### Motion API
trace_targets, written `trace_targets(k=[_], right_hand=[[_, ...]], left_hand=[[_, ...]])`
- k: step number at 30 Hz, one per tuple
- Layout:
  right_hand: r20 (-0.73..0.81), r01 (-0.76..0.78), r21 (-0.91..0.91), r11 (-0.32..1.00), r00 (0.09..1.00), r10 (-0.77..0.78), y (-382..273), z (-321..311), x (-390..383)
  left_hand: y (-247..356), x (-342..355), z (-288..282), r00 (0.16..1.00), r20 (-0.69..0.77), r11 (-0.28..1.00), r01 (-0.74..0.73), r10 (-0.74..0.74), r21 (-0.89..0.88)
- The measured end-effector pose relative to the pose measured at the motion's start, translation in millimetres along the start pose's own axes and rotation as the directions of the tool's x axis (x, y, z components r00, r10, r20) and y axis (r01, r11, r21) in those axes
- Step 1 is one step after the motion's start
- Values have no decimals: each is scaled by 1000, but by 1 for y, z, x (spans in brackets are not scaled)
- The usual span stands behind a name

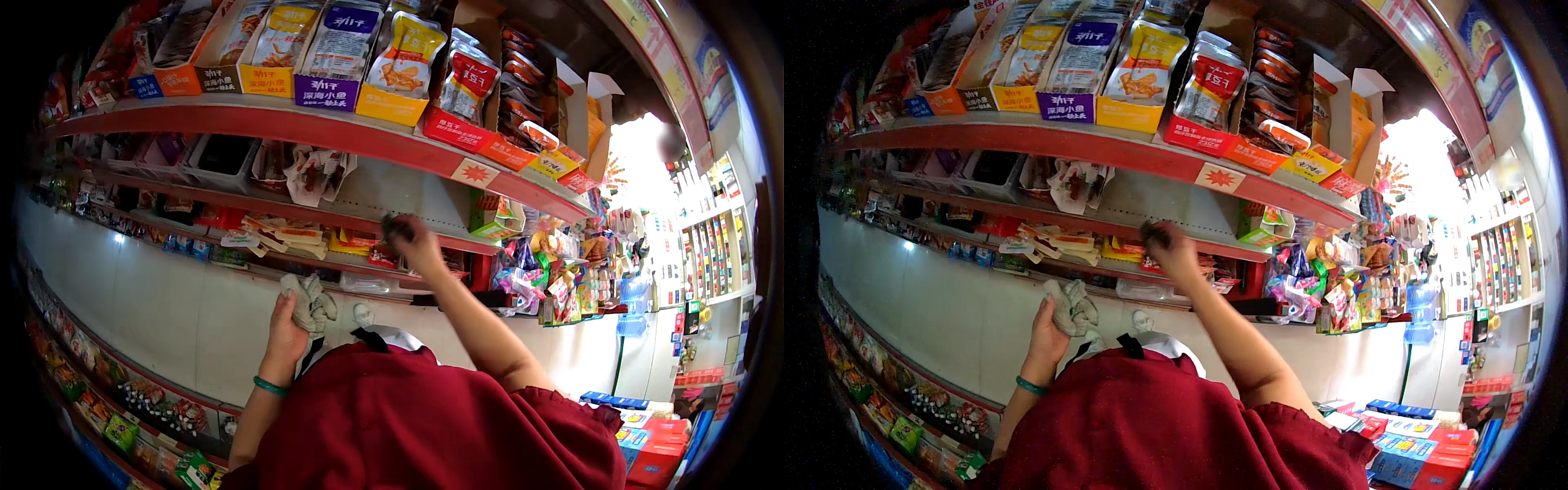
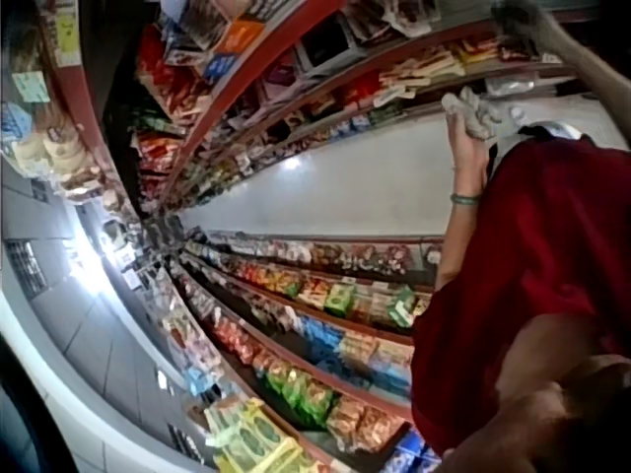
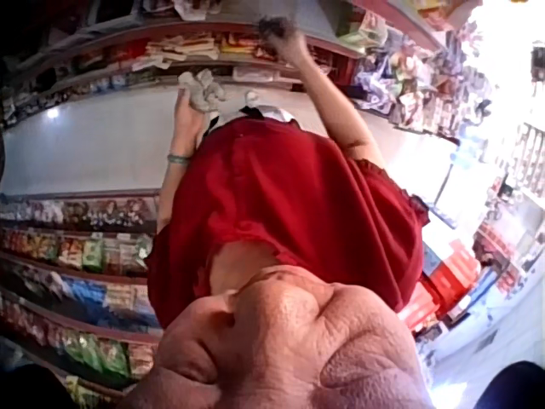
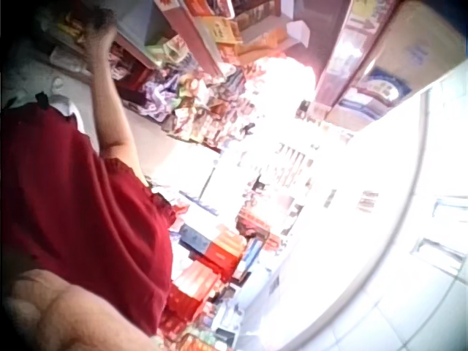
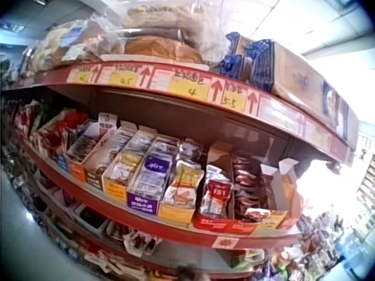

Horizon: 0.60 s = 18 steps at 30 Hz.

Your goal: The person wipes the surfaces of store shelves with a cloth and a steel wool pad. They move along the aisle, cleaning different sections of the shelving unit, including the front edges and the flat surfaces between products.

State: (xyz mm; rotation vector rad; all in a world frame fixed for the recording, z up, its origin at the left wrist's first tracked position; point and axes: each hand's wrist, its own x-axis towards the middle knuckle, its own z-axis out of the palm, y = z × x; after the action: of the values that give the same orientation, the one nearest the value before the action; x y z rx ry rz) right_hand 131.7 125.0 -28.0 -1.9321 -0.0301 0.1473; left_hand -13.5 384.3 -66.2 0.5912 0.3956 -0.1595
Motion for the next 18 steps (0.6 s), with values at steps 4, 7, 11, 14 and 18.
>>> trace_targets(k=[4,7,11,14,18], right_hand=[[-248,122,-622,774,906,-343,63,-74,79],[-161,103,-627,772,953,-258,68,-82,116],[-297,240,-446,862,869,-395,93,-32,139],[-99,308,-500,809,908,-407,79,15,142],[145,396,-718,572,889,-434,61,18,111]], left_hand=[[0,-20,2,992,-120,994,-50,38,-96],[-6,-42,-5,982,-144,987,-136,123,-84],[-32,-60,-27,957,-239,974,-196,165,-114],[-53,-77,-50,942,-296,976,-193,157,-97],[-61,-74,-48,939,-309,973,-193,147,-123]])
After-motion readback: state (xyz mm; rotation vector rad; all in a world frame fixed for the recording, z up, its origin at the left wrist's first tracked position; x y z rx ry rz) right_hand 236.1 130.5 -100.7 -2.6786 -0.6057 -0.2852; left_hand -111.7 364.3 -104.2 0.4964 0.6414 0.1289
